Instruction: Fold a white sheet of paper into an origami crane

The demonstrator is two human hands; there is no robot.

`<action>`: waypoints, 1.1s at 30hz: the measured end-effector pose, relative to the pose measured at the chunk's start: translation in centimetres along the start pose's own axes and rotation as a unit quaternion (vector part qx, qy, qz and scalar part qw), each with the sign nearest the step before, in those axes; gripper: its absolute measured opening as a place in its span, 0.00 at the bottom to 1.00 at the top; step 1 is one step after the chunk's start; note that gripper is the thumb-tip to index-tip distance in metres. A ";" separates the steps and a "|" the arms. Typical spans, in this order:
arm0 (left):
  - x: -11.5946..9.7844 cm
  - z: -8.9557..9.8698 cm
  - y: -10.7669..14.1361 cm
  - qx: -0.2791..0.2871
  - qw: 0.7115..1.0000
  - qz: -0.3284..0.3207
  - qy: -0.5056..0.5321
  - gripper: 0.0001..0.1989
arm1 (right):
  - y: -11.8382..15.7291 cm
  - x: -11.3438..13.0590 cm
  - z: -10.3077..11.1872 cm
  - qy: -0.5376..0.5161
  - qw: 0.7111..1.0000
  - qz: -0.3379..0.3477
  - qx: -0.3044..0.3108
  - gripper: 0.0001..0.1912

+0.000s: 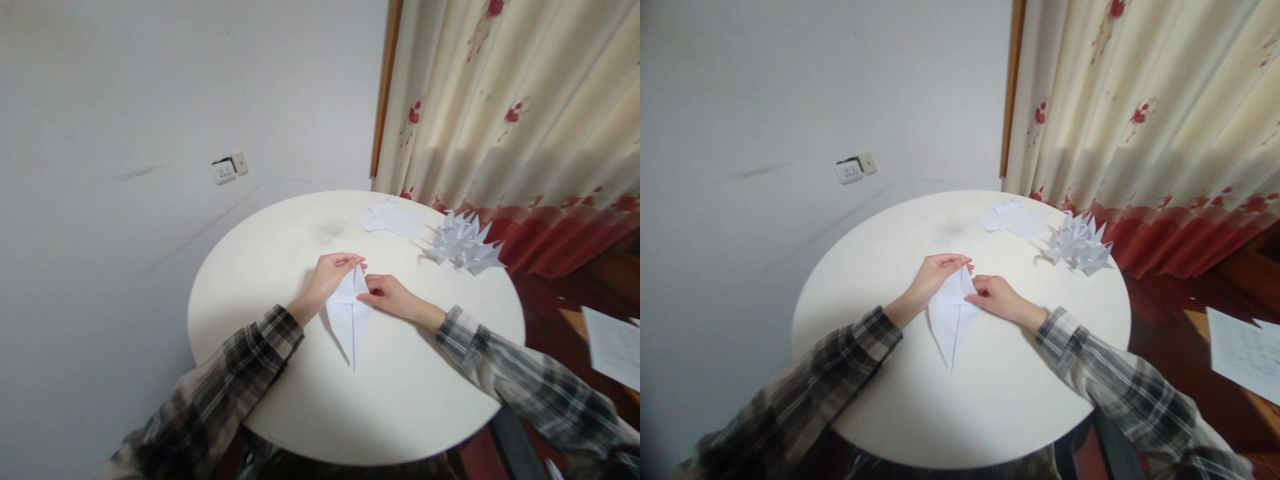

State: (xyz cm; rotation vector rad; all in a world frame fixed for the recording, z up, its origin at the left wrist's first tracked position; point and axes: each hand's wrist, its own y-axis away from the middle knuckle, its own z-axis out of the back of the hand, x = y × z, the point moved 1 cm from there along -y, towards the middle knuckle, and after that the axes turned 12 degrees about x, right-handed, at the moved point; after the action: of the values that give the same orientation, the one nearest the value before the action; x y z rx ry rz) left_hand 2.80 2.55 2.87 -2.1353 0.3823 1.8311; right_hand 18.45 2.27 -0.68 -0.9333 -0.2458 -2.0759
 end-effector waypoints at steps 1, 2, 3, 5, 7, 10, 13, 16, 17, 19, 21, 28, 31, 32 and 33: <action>0.0 0.0 0.0 0.000 1.000 0.001 0.003 0.06 | 0.0 0.0 0.0 -0.001 1.000 0.001 0.000 0.14; 0.0 0.0 0.0 -0.001 1.000 0.002 0.006 0.06 | 0.0 0.0 0.0 -0.002 1.000 0.001 0.000 0.14; 0.0 -0.1 0.1 -0.002 1.000 0.003 0.009 0.06 | 0.0 0.0 0.0 -0.002 1.000 0.001 0.001 0.14; -0.1 -0.1 0.1 -0.001 1.000 0.005 0.017 0.06 | 0.1 0.0 0.0 -0.002 1.000 0.000 0.002 0.14; -0.1 -0.1 0.1 0.002 1.000 0.007 0.023 0.06 | 0.1 -0.1 0.0 -0.001 1.000 -0.002 0.001 0.14; 0.0 0.0 0.0 0.005 0.999 0.010 0.032 0.07 | 0.1 -0.2 0.0 -0.003 1.000 0.003 -0.002 0.14; 0.2 0.2 -0.1 0.014 0.999 0.009 0.041 0.08 | 0.2 -0.1 0.0 -0.003 1.000 0.011 -0.005 0.14; 0.2 0.3 -0.1 0.024 0.999 0.007 0.042 0.08 | 0.1 -0.1 0.0 0.001 1.000 0.014 -0.007 0.13; 0.1 0.3 -0.1 0.023 0.999 0.007 0.038 0.08 | 0.1 -0.1 0.0 0.002 1.000 0.015 -0.007 0.13; 0.0 0.3 0.0 0.014 1.000 0.005 0.026 0.08 | 0.1 -0.2 0.0 0.001 1.000 0.016 -0.006 0.14; -0.1 0.2 0.1 0.004 1.000 0.001 0.022 0.08 | 0.1 -0.2 0.0 0.001 1.000 0.013 -0.003 0.14; 0.4 0.1 0.0 -0.001 0.999 -0.027 0.046 0.12 | 0.0 0.0 0.0 -0.005 1.000 0.009 -0.003 0.14; 0.3 0.2 -0.1 -0.008 1.000 -0.028 0.009 0.13 | 0.0 0.0 0.0 -0.004 1.000 0.008 -0.004 0.14; 0.3 0.2 -0.1 -0.010 1.000 -0.024 -0.005 0.13 | 0.0 0.0 0.0 -0.004 1.000 0.010 -0.004 0.14; 0.2 0.3 -0.2 -0.012 1.000 -0.019 -0.016 0.13 | 0.0 -0.1 -0.1 -0.004 1.000 0.011 -0.003 0.14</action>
State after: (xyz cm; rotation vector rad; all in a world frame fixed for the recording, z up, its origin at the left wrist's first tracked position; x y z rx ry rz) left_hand 2.61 2.82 2.58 -2.1117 0.3136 1.8547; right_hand 18.42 2.31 -0.75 -0.9435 -0.2315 -2.0546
